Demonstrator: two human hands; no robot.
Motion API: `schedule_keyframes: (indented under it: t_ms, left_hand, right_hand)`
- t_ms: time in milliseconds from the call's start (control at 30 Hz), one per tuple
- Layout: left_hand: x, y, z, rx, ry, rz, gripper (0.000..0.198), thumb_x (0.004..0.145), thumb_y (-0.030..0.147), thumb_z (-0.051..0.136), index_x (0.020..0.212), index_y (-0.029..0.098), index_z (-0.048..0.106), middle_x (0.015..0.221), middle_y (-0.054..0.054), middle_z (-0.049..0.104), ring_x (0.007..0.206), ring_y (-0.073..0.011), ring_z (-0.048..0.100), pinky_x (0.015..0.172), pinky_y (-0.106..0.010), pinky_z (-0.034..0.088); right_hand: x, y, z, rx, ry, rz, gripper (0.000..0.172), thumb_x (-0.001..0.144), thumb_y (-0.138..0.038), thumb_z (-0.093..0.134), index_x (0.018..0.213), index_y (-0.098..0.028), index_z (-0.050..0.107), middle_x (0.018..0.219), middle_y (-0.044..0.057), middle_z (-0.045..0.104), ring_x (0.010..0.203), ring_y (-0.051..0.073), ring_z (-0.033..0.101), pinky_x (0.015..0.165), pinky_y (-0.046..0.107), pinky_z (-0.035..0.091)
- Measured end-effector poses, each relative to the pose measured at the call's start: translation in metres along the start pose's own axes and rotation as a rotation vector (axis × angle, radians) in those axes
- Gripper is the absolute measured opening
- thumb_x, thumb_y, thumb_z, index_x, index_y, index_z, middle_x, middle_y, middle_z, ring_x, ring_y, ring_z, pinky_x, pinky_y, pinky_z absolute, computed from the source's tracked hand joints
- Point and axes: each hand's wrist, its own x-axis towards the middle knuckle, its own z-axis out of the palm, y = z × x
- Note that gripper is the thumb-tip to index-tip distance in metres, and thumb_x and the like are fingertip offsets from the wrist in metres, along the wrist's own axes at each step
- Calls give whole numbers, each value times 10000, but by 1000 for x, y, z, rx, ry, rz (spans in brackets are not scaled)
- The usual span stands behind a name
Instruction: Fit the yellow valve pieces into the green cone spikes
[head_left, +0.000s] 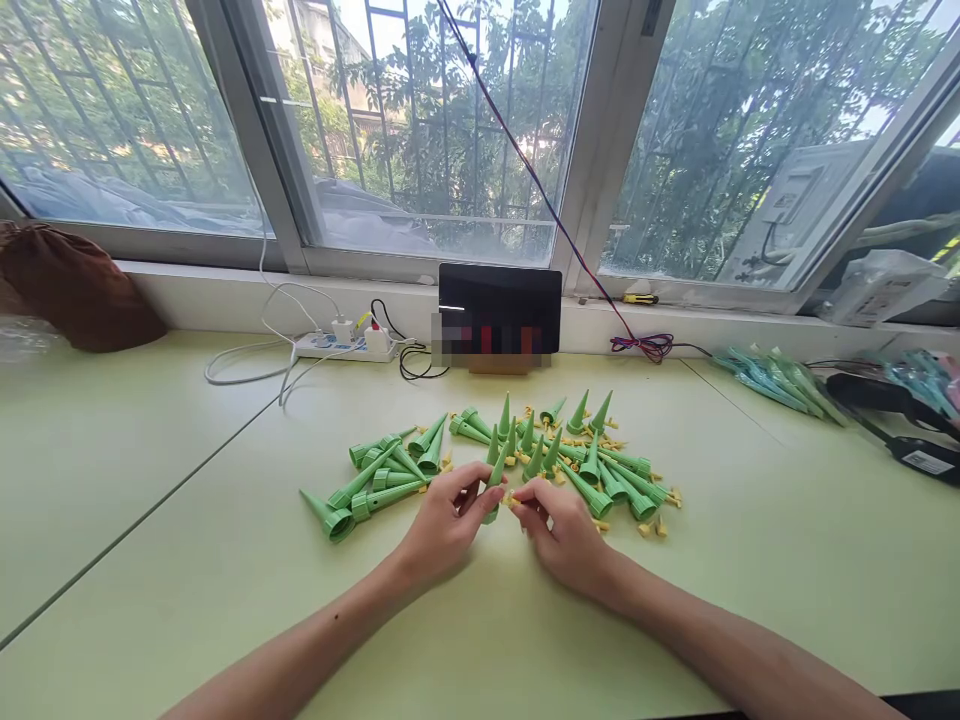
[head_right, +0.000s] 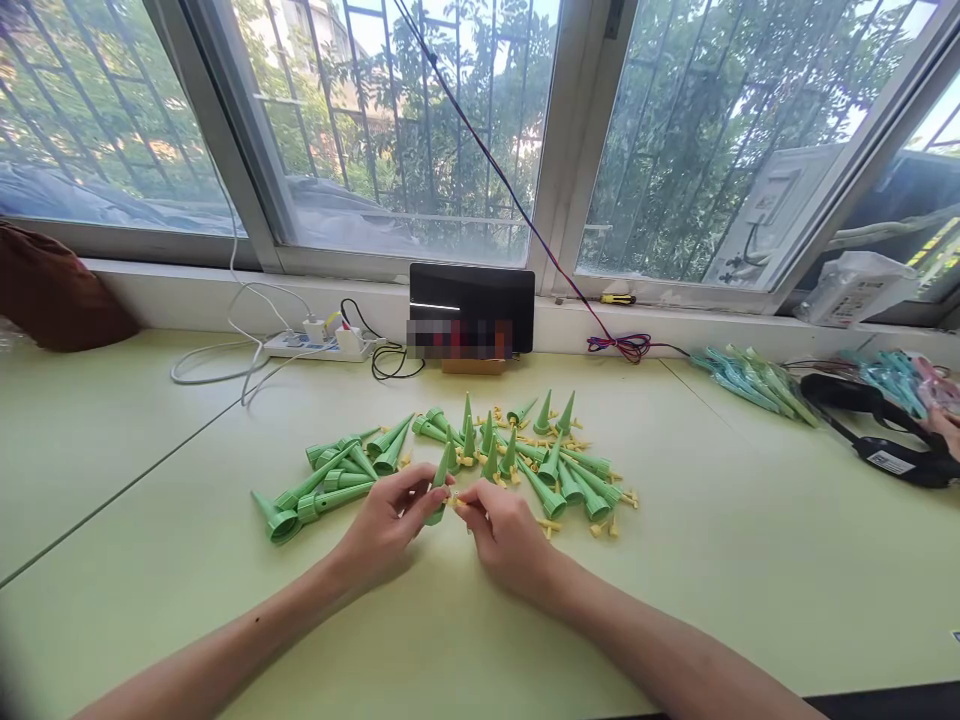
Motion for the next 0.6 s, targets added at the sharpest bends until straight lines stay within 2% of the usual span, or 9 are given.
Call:
schedule_keyframes:
  t_ms: [267, 467, 600]
  left_hand:
    - [-1, -2, 1, -11, -8, -18, 297, 938, 415, 535, 842, 147, 618, 632, 45, 349, 576, -102, 324, 532, -239, 279]
    - [0, -2, 3, -58, 19, -62, 304, 942, 433, 531, 843, 156, 608, 610, 49, 363, 544, -97, 327, 507, -236, 270]
    - [-1, 0, 4, -44, 11, -71, 295, 943, 419, 532, 829, 157, 603, 606, 49, 363, 546, -97, 325, 506, -235, 271]
  right_hand:
    - [1, -3, -2, -47, -45, 15, 267, 1016, -262, 413, 785, -197, 529, 664, -14, 539, 584, 126, 465, 593, 247, 355]
    - [4, -6, -1, -38, 5, 63, 159, 994, -302, 503, 970, -187, 611, 771, 12, 621, 641, 138, 524, 613, 250, 393]
    - [3, -5, -1, -67, 2, 32, 145, 985, -281, 519, 932, -188, 616, 780, 20, 621, 661, 147, 536, 631, 260, 402]
